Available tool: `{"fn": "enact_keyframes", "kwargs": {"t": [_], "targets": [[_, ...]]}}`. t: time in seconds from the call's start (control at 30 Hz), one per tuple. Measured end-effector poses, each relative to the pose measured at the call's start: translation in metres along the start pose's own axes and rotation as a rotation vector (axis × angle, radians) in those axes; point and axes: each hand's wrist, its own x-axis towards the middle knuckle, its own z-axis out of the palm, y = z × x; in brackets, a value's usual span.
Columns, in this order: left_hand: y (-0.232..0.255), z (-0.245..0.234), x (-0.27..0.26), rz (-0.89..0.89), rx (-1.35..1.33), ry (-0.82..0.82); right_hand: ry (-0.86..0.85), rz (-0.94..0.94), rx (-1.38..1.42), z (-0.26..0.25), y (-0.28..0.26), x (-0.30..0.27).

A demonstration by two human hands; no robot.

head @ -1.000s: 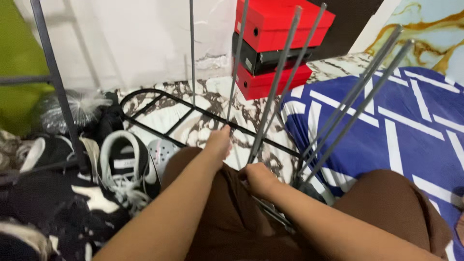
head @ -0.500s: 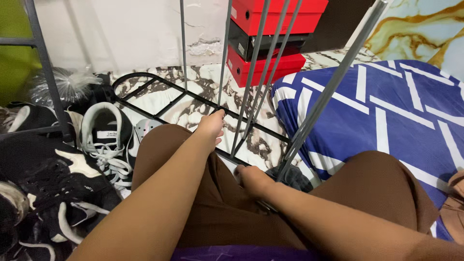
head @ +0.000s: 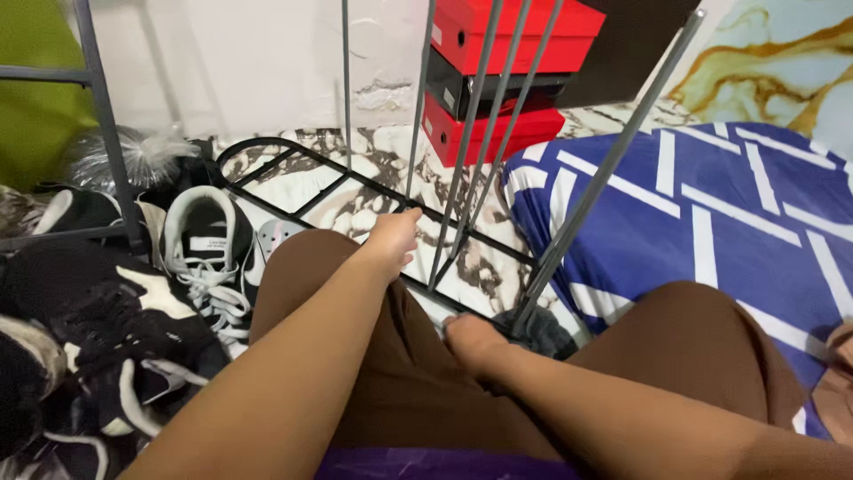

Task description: The person sits on the floor and assembles a metal frame by inserting multiple metal rods into a black metal base. They handle the rods one at a time, aligning and inserting them into the frame structure.

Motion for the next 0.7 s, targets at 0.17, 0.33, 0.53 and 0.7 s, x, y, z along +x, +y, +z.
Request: {"fn": "enact_keyframes", "kwargs": {"t": [0.17,0.33,0.53,0.7], "targets": [[-0.007,-0.008,0.005,-0.064,-0.046,0.011,-0.046,-0.596,-0.597,-0.007,0.029,0.041],[0.001,-0.001,0.004,-0.141,0.033,0.072,-0.065,-0.539,-0.458,-0.016,0.031,0.053],[0.008,0.027,0.011,0.002,-0.162,0.033,0.048,-0.614,-0.477,-0.054,0.007,0.046],[-0.009,0.018,0.015,0.067,-0.311,0.378,0.210,-0.663,-0.525,-0.070,0.004,0.017]]}}
